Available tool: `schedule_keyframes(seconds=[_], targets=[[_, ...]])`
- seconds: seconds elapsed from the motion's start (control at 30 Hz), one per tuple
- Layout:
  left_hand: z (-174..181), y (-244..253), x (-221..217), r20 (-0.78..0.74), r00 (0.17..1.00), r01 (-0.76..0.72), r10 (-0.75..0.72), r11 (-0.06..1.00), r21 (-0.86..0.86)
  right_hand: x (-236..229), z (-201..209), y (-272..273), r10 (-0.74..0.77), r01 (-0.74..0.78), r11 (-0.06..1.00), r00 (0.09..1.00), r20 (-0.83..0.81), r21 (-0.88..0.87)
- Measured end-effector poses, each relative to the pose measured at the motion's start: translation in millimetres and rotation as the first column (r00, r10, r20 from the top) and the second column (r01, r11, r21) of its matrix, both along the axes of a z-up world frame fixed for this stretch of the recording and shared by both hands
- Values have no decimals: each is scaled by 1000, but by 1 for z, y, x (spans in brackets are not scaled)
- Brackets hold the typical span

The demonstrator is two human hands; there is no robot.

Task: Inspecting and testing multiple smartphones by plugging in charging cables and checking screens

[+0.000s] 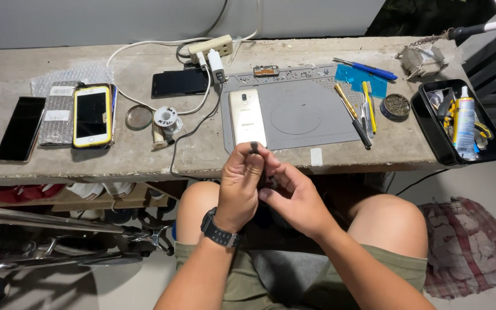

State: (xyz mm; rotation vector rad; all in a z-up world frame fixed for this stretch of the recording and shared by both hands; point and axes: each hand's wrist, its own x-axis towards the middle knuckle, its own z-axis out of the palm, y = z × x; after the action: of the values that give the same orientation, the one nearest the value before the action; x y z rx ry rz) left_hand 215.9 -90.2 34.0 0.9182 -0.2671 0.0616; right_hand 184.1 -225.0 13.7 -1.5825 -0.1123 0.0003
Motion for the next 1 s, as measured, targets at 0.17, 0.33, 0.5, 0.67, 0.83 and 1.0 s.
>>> schedule_keyframes(seconds=[0.17, 0.33, 0.5, 0.67, 0.83, 1.0], targets=[[0, 0, 3, -33, 999, -44, 41, 994, -101, -12, 28, 0, -129, 168, 967, 971, 202, -190], [-2, 18, 18, -70, 983, -182, 171, 964, -193, -15, 31, -10, -119, 249, 909, 923, 366, -335], [7, 36, 23, -179, 955, -278, 236, 920, -275, -15, 40, -23, -57, 236, 925, 861, 506, -297], [7, 32, 22, -306, 937, -256, 169, 928, -272, -17, 48, -25, -128, 299, 933, 798, 588, -202], [2, 24, 13, -369, 928, -162, 52, 947, -276, -17, 51, -24, -175, 376, 911, 725, 666, -171], [-21, 12, 7, -403, 908, 79, -118, 991, -112, -23, 49, -22, -140, 242, 967, 769, 624, -82]])
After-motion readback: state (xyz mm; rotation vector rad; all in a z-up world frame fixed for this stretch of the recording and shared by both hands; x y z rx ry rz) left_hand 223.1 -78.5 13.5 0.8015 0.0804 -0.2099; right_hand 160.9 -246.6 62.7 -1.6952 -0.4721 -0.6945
